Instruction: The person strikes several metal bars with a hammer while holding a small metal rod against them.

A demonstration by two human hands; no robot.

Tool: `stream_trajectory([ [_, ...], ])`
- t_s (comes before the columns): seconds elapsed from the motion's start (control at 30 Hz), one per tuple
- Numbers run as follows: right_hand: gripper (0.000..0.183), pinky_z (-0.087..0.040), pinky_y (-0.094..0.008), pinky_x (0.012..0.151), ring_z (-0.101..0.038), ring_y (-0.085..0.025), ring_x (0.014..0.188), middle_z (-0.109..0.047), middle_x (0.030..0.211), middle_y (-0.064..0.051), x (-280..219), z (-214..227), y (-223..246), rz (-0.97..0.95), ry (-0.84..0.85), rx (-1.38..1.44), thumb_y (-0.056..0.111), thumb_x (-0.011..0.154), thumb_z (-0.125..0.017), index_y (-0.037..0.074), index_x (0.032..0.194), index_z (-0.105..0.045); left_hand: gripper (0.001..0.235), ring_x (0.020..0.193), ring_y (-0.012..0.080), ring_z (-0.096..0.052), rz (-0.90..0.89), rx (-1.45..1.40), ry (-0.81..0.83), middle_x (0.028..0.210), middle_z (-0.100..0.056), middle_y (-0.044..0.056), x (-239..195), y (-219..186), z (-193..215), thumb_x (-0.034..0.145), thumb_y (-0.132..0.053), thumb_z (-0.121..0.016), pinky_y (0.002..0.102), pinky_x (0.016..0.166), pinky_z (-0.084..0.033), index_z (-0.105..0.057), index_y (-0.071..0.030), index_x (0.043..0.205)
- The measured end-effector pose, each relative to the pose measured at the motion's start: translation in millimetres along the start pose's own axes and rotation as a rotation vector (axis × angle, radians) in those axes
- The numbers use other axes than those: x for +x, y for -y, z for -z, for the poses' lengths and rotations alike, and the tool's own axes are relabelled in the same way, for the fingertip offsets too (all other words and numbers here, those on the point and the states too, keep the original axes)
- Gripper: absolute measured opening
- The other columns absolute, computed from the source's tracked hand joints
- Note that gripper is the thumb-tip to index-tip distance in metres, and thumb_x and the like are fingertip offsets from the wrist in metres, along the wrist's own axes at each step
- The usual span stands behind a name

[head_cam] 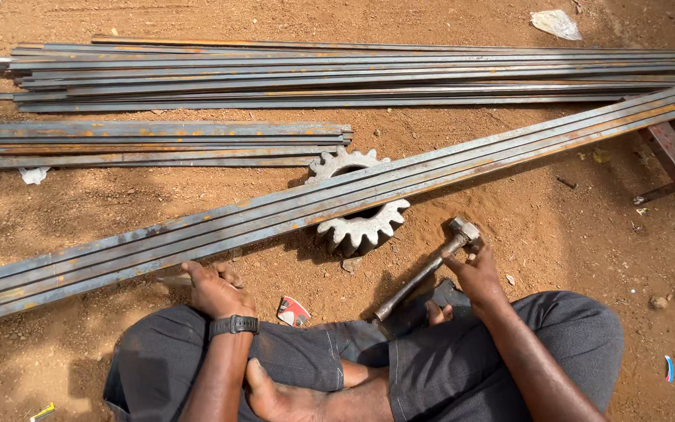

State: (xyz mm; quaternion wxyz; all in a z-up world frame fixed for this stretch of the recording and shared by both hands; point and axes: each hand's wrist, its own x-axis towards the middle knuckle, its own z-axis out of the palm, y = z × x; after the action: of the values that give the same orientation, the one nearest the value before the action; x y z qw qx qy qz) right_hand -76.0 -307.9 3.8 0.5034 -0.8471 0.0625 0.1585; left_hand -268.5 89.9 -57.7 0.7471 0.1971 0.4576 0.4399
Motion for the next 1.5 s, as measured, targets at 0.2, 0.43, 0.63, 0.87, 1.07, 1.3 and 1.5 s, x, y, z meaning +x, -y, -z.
stream_trajectory([
  [0.2, 0.119, -0.041, -0.059, 0.113, -0.028, -0.040, 0.148, -0.011, 0.168, -0.021, 64, 26, 61, 0.093, -0.109, -0.506, 0.011, 0.075, -0.085, 0.010, 0.164, -0.006, 0.038, 0.105, 0.0205, -0.058, 0.216, -0.241, 0.056, 0.119, -0.059, 0.007, 26, 30, -6, 0.107, -0.050, -0.041, 0.045, 0.095, -0.052, -0.053, -0.017, 0.121],
  [0.43, 0.121, -0.029, -0.047, 0.124, -0.013, -0.030, 0.158, -0.008, 0.174, -0.008, 210, 109, 101, 0.418, -0.039, -1.536, -0.004, 0.074, -0.078, 0.023, 0.167, -0.006, 0.058, 0.136, 0.0292, -0.057, 0.361, -0.604, 0.419, 0.147, -0.060, 0.009, 6, 21, -22, 0.098, -0.049, -0.050, 0.054, 0.121, -0.039, -0.055, -0.014, 0.144],
  [0.63, 0.111, -0.051, -0.040, 0.114, -0.056, -0.024, 0.135, -0.041, 0.163, 0.004, 253, 108, 123, 0.356, 0.215, -1.643, 0.017, 0.076, -0.087, 0.039, 0.164, -0.022, 0.052, 0.133, 0.0318, -0.057, 0.414, -0.680, 0.451, 0.137, -0.067, 0.009, 6, 5, -34, 0.095, -0.046, -0.049, 0.059, 0.119, -0.031, -0.067, -0.012, 0.129],
  [0.87, 0.100, -0.066, -0.032, 0.089, -0.076, -0.020, 0.096, -0.061, 0.149, 0.004, 235, 101, 148, 0.362, 0.232, -1.774, 0.036, 0.077, -0.088, 0.042, 0.161, -0.034, 0.044, 0.126, 0.0299, -0.065, 0.441, -0.662, 0.282, 0.129, -0.072, 0.009, 20, -2, -37, 0.099, -0.038, -0.046, 0.059, 0.117, -0.040, -0.068, -0.012, 0.128],
  [1.07, 0.093, -0.069, -0.030, 0.075, -0.074, -0.017, 0.091, -0.053, 0.155, 0.003, 214, 66, 159, 0.497, 0.301, -1.837, 0.050, 0.078, -0.083, 0.038, 0.158, -0.036, 0.045, 0.115, 0.0301, -0.070, 0.393, -0.761, 0.167, 0.123, -0.074, 0.015, 79, -40, -26, 0.104, -0.036, -0.043, 0.054, 0.100, -0.056, -0.071, -0.007, 0.124],
  [1.3, 0.097, -0.062, -0.034, 0.093, -0.068, -0.023, 0.111, -0.065, 0.133, -0.006, 164, -18, 163, 0.973, 0.450, -1.606, 0.055, 0.072, -0.084, 0.018, 0.153, -0.045, 0.076, 0.150, 0.0333, -0.041, 0.087, -0.404, -0.093, 0.163, -0.042, 0.022, 166, -102, 43, 0.098, -0.051, -0.023, 0.057, 0.123, -0.024, -0.047, -0.003, 0.151],
  [1.5, 0.134, -0.038, -0.051, 0.117, -0.039, -0.032, 0.143, -0.046, 0.156, -0.013, 151, -22, 158, 0.890, 0.577, -1.473, 0.064, 0.058, -0.091, 0.020, 0.163, -0.020, 0.084, 0.145, 0.0349, -0.037, 0.038, -0.355, -0.252, 0.160, -0.038, 0.019, 250, -140, 90, 0.090, -0.056, -0.023, 0.062, 0.119, -0.030, -0.041, -0.008, 0.156],
])
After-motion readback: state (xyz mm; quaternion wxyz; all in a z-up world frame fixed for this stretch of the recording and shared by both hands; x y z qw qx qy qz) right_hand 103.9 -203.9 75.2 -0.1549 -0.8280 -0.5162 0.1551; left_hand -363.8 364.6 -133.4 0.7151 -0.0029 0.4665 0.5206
